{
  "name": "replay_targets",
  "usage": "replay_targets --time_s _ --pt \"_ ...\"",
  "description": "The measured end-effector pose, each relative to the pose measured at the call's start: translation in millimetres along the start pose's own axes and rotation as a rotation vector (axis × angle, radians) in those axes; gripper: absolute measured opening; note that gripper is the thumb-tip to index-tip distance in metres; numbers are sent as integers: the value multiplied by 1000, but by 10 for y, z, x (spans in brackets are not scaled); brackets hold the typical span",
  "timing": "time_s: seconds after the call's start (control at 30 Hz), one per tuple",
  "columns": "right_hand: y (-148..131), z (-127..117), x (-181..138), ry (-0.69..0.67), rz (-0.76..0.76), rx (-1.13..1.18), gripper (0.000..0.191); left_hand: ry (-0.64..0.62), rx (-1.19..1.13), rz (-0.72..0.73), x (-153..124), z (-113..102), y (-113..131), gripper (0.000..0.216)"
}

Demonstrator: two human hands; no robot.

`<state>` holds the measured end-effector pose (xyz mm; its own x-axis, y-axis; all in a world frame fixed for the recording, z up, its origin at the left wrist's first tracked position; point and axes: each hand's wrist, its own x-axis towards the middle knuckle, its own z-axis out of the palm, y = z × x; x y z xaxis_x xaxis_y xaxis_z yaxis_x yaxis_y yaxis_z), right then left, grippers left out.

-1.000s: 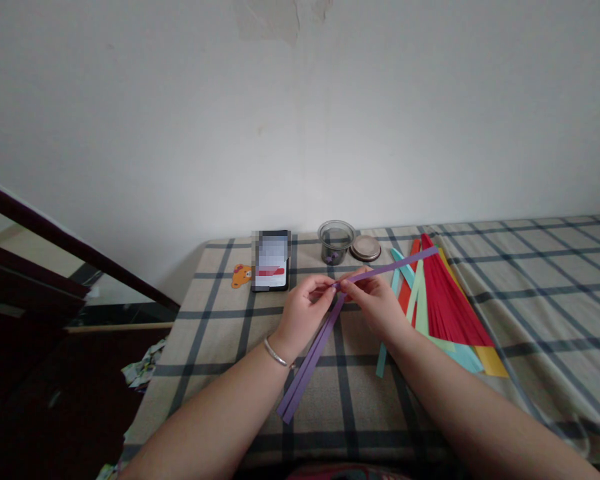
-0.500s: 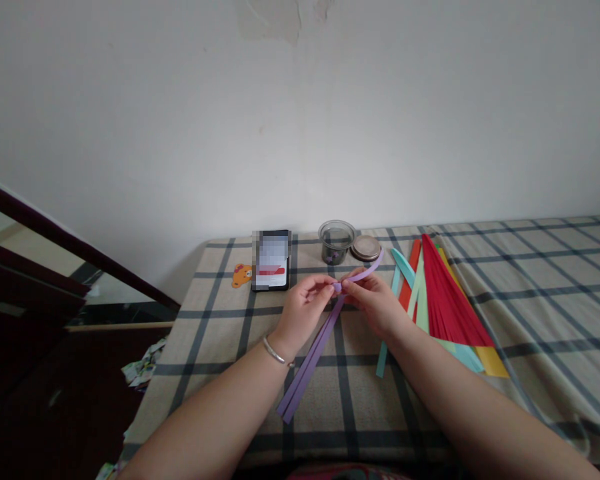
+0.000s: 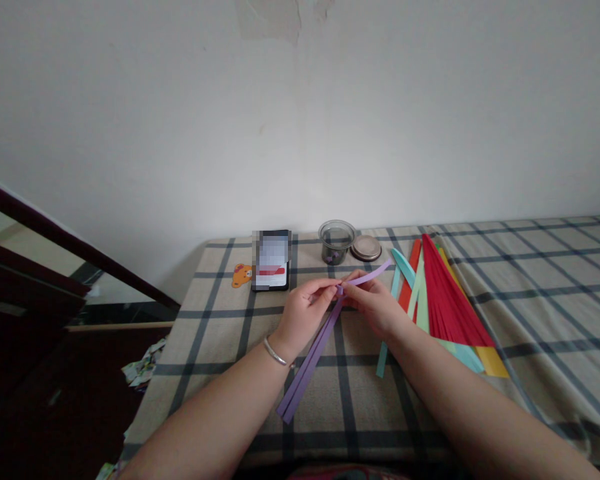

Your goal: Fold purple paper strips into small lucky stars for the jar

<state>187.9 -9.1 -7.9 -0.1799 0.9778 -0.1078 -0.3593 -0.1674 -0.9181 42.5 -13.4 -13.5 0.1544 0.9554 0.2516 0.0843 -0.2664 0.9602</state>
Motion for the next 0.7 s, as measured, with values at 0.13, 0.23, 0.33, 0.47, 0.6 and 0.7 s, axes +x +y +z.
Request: replay_targets --time_s 0.13,0.23,0.33,0.47,0.6,0.7 --pt "-5 19 4 8 -41 -32 29 -25 118 55 -17 -11 6 25" --pt "2 15 12 23 -75 -63 28 -57 157 91 -27 -17 27 27" --pt "10 -2 18 29 -111 -130 26 -71 196 128 -31 -19 41 27" --pt "11 -13 17 19 -120 -211 23 -52 230 132 -28 -14 27 27" --pt "16 -12 17 6 -118 -217 23 -28 129 76 -23 5 -5 25" --pt "20 -12 17 17 -99 -168 23 -4 10 24 -15 22 -16 21"
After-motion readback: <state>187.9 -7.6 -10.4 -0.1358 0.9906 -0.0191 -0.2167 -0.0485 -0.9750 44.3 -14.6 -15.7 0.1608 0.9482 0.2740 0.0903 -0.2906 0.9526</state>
